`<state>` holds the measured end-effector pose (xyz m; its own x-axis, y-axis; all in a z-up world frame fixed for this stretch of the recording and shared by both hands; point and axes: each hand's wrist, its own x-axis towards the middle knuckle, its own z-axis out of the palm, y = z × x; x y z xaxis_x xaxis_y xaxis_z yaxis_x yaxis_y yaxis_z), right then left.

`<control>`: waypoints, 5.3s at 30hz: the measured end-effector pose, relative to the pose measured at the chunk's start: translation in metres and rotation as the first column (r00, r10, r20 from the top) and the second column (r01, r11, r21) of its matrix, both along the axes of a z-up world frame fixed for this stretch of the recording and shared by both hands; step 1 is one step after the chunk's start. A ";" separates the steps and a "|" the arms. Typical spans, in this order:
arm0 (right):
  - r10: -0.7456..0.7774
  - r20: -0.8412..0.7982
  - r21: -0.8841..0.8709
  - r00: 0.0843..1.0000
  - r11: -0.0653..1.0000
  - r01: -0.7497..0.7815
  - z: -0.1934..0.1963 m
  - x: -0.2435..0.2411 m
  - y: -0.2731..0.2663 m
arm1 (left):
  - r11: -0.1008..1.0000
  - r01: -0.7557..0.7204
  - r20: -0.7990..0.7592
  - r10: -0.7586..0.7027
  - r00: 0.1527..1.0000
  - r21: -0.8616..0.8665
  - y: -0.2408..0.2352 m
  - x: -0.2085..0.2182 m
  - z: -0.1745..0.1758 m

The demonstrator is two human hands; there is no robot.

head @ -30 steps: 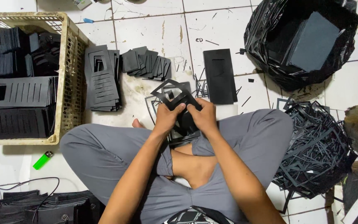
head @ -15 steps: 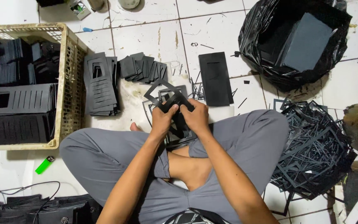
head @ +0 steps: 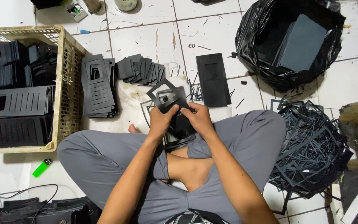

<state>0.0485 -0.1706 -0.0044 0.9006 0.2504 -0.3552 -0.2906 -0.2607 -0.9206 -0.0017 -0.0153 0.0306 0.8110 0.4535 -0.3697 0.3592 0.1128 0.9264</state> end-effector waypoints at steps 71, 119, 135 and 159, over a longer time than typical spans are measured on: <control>-0.159 -0.096 0.272 0.983 0.945 0.180 0.004 -0.010 0.019 | 0.999 -0.021 -0.031 0.019 0.999 -0.049 -0.001 0.000 0.004; -0.225 -0.160 0.229 0.961 0.939 0.258 0.020 -0.013 0.021 | 0.989 -0.124 -0.078 0.118 0.990 -0.075 0.005 -0.002 -0.022; -0.225 -0.062 0.090 0.972 0.969 0.230 0.020 -0.007 0.018 | 1.000 -0.001 -0.097 -0.001 0.995 -0.015 -0.001 -0.002 -0.007; -0.184 -0.198 0.304 0.963 0.922 0.239 0.030 -0.014 0.018 | 0.999 -0.020 -0.064 0.018 0.998 -0.043 0.005 -0.008 -0.008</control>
<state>0.0350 -0.1522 0.0255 0.8818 0.1857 -0.4334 -0.4589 0.1268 -0.8794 -0.0100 -0.0107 0.0223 0.7764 0.4511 -0.4401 0.4149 0.1598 0.8957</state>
